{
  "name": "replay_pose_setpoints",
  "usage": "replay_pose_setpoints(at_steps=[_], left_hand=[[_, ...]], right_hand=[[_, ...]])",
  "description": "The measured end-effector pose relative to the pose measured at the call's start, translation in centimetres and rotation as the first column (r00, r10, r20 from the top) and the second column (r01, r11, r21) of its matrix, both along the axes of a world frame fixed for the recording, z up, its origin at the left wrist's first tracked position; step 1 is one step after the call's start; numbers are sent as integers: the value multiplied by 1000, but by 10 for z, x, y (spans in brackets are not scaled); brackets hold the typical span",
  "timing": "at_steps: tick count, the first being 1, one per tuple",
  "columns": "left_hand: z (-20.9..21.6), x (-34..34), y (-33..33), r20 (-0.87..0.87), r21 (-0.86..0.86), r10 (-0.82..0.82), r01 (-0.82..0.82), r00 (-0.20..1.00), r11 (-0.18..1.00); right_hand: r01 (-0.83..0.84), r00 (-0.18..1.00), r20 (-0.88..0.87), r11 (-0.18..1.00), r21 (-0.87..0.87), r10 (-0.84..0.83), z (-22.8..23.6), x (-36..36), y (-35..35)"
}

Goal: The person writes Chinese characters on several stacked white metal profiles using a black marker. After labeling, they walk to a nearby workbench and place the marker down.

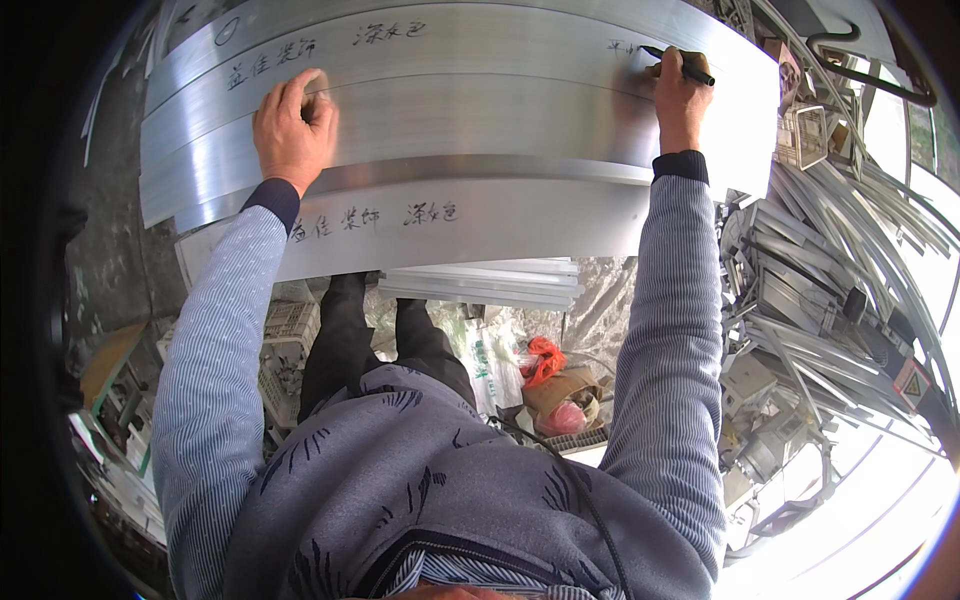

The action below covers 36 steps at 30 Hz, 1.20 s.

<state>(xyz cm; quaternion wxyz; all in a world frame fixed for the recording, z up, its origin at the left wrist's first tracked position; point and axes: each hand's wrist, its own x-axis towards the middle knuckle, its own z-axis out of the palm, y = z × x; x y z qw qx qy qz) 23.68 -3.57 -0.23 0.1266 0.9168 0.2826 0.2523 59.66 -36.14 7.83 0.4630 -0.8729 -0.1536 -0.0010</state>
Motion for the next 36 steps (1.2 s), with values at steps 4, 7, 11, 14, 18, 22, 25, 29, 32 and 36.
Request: replay_pose_setpoints(at_steps=[4,7,11,14,18,22,25,29,32,36], left_hand=[[-1,0,0,-12,-42,12,-12,1000,999],[-1,0,1,-12,-55,14,-15,1000,998],[-1,0,0,-12,-1,5,-5,1000,1000],[0,0,0,-19,-3,7,-7,1000,1000],[1,-1,-1,-21,-13,7,-7,1000,1000],[1,0,-1,-23,-9,12,-12,1000,1000],[0,0,-1,-21,-6,11,-11,1000,1000],[0,0,-1,-21,-17,10,-10,1000,1000],[0,-1,0,-30,-40,13,-15,999,999],[1,0,-1,-35,-41,16,-18,999,999]], right_hand=[[-17,1000,-4,1000,20,17,-3,2,-2],[-24,1000,-10,999,31,24,-5,5,-3],[-12,1000,-20,999,49,13,-7,6,-4],[-28,1000,-8,998,50,29,-8,5,-6],[-37,999,-10,997,71,38,-7,2,-5],[-38,999,-9,997,74,38,-4,-2,-4],[-39,999,-19,994,101,41,-4,-3,-4],[-42,998,-31,993,111,45,-4,-1,-5],[-29,998,-50,990,136,36,-6,2,-5],[-39,999,1,995,94,39,-6,3,-6]])
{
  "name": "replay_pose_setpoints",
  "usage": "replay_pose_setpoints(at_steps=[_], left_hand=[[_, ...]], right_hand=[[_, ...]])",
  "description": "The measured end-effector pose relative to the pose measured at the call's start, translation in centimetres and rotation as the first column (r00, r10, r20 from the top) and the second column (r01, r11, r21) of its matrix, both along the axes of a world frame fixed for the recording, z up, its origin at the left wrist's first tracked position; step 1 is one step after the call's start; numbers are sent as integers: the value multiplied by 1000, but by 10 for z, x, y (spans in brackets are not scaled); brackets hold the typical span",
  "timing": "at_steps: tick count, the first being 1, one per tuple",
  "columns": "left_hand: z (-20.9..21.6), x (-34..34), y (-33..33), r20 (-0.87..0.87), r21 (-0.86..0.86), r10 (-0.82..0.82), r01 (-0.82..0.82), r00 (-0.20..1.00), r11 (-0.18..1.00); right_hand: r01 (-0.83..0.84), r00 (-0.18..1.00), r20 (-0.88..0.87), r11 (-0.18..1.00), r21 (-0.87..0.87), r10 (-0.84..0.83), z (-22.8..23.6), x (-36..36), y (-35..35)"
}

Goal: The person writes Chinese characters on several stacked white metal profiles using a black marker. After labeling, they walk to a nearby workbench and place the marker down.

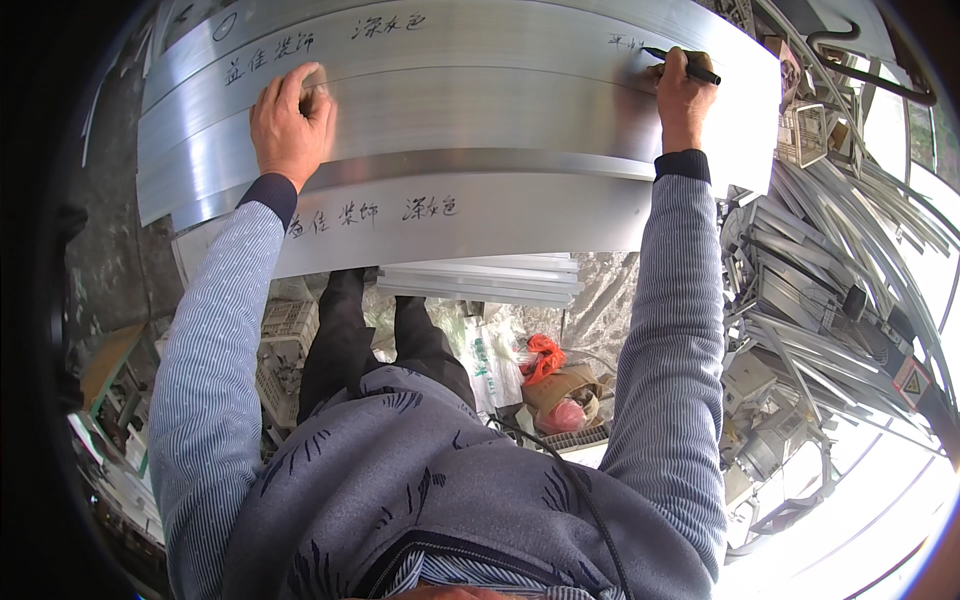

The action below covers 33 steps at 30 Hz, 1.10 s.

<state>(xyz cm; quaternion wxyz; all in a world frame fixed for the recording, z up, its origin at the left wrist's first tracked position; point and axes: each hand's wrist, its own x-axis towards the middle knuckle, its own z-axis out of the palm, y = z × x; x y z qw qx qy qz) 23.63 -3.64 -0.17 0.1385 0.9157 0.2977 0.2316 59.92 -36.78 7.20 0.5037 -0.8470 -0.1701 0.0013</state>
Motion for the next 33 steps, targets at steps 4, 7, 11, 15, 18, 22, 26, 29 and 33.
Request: replay_pose_setpoints(at_steps=[4,7,11,15,18,22,26,29,33], left_hand=[[1,0,0,4,-17,3,-3,1000,1000],[1,1,0,7,-15,-1,1,1000,1000],[0,0,1,7,-4,-2,2,1000,1000],[-2,0,1,22,-6,-7,7,1000,1000],[-1,1,1,9,-19,-3,4,1000,1000],[1,0,0,-14,-6,5,-5,1000,1000],[0,0,0,12,5,-5,4,1000,1000],[0,0,0,36,20,-6,5,999,1000],[0,2,1,60,45,-12,10,998,999]], right_hand=[[-6,1000,-22,1000,19,6,1,-2,-1],[5,998,-58,999,39,-3,2,-3,0],[6,998,-63,999,48,-3,1,-1,0],[10,1000,-15,1000,-16,-10,-2,0,-2],[22,999,-36,1000,19,-21,-3,1,-3],[55,998,-8,998,21,-55,1,6,-8],[45,999,23,996,-76,-43,4,12,-11],[49,999,2,996,-77,-49,4,15,-9],[60,998,6,997,-49,-59,3,15,-12]])
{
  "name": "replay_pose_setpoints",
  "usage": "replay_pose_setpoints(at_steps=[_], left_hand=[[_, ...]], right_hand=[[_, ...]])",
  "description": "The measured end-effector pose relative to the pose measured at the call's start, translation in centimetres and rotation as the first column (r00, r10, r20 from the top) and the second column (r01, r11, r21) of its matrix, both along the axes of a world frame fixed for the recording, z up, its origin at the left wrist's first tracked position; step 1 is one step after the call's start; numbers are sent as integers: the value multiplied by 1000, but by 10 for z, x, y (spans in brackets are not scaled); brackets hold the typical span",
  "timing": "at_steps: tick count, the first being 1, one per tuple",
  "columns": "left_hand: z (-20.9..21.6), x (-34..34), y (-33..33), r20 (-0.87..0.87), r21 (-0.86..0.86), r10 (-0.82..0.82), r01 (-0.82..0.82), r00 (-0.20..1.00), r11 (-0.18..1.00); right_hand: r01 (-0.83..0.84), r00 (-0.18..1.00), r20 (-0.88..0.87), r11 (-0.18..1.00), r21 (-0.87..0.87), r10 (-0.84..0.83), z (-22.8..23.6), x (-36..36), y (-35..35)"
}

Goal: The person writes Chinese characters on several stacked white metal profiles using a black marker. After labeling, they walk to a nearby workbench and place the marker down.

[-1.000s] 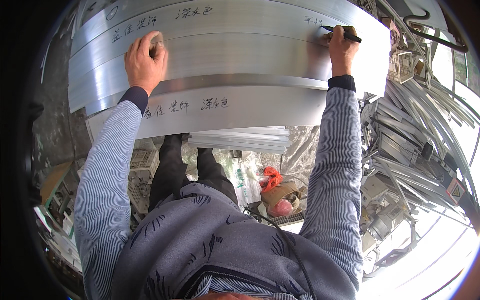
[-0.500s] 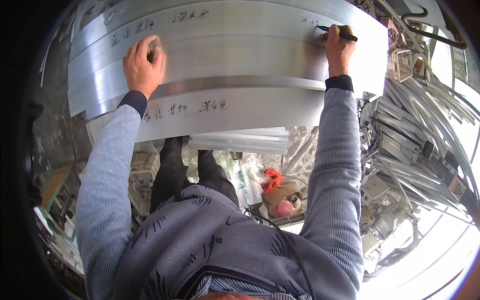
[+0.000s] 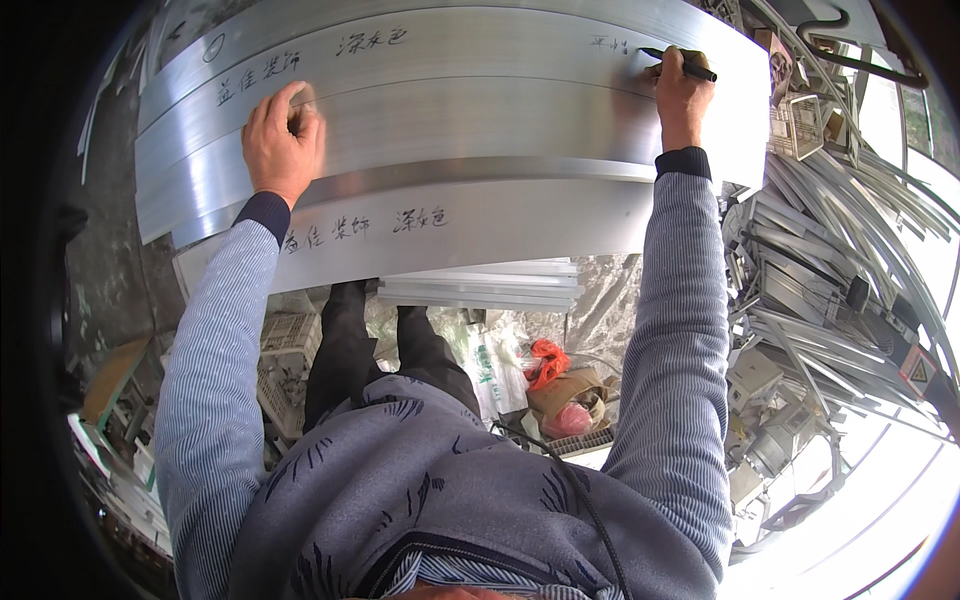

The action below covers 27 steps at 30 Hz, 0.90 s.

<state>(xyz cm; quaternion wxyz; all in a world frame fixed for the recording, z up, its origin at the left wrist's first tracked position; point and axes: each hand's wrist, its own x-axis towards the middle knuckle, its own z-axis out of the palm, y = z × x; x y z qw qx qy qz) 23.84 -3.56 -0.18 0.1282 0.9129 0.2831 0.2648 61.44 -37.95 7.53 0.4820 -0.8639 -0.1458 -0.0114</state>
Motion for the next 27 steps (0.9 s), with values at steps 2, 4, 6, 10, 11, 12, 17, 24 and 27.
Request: replay_pose_setpoints(at_steps=[2,4,6,10,11,12,17,24,27], left_hand=[[0,-1,-1,-21,-7,6,-7,1000,1000],[0,-1,-1,-42,-22,14,-15,999,1000],[2,-1,-1,-44,-26,14,-15,999,1000],[1,-1,-1,-54,-46,11,-13,998,999],[1,-2,-1,-57,-45,10,-13,998,999],[2,-2,-1,-58,-44,11,-13,998,999],[2,-1,-2,-55,-43,11,-13,998,999],[1,-1,-1,-47,-36,12,-13,999,999],[2,-2,-2,-49,-45,11,-14,999,999]], right_hand=[[-23,1000,6,1000,-11,23,0,2,-2],[-51,999,15,997,-53,52,0,4,-3],[-55,998,14,998,-35,56,0,6,-4],[0,1000,4,1000,20,0,-3,6,-3],[11,1000,9,1000,12,-11,-4,5,-3],[11,1000,-3,1000,22,-11,-4,5,-3],[53,998,-27,998,17,-53,-1,6,-3],[-4,999,31,999,-43,6,4,6,-3],[10,999,33,998,-55,-8,5,8,-4]])
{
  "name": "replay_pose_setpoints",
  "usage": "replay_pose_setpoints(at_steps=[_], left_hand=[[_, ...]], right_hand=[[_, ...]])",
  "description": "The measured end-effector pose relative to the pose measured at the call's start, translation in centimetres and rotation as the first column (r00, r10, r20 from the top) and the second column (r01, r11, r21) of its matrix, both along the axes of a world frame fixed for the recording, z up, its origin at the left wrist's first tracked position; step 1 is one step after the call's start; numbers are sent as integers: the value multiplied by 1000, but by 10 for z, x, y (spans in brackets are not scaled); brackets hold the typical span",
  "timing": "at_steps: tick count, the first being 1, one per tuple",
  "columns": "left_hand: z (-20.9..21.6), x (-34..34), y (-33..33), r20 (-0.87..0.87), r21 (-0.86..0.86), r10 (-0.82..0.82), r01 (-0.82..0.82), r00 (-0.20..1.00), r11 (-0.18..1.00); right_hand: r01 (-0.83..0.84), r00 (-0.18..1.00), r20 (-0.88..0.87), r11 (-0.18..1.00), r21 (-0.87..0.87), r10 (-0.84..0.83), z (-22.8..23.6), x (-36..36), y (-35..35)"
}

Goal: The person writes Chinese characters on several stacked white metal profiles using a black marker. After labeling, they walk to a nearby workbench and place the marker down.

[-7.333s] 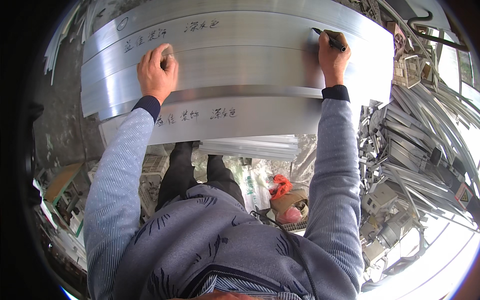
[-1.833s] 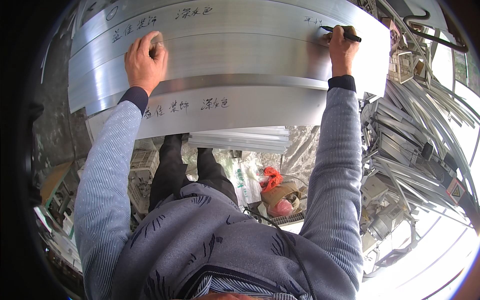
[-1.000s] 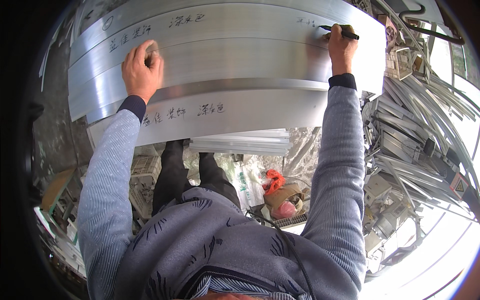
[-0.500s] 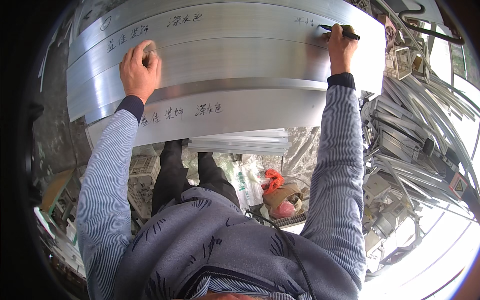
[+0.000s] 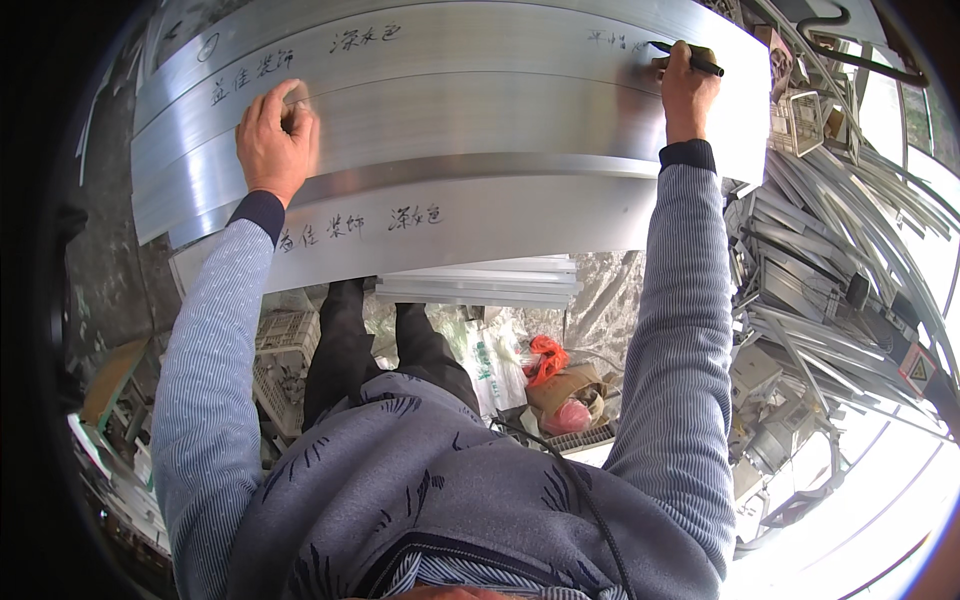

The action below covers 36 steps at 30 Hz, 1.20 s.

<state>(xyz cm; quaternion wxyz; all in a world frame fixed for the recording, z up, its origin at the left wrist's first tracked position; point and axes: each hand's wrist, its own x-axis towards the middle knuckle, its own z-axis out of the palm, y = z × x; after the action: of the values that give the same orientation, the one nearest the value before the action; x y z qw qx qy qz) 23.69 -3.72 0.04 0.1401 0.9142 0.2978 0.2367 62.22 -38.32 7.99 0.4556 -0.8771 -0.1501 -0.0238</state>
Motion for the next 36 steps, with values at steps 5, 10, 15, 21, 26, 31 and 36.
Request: replay_pose_setpoints(at_steps=[5,10,15,21,26,31,36], left_hand=[[1,0,1,-11,0,-5,5,1000,1000],[1,0,0,-18,-8,-1,1,1000,1000],[1,0,0,-29,-3,4,-4,1000,1000],[0,0,0,-19,-2,5,-5,1000,1000],[0,0,0,-29,1,4,-4,1000,1000],[-1,0,1,-6,1,-1,1,1000,1000],[-2,0,1,-3,8,-1,1,1000,1000]], right_hand=[[27,1000,-16,999,-37,-27,1,0,-4],[6,999,-46,999,53,-4,-2,0,-3],[21,1000,-18,1000,-18,-21,-1,-2,-4],[33,999,0,998,-52,-33,1,-3,-5],[16,1000,-3,999,-45,-16,-3,2,-9],[2,1000,-24,1000,0,-2,-5,5,-10],[11,1000,-11,1000,-30,-11,-4,3,-11]])
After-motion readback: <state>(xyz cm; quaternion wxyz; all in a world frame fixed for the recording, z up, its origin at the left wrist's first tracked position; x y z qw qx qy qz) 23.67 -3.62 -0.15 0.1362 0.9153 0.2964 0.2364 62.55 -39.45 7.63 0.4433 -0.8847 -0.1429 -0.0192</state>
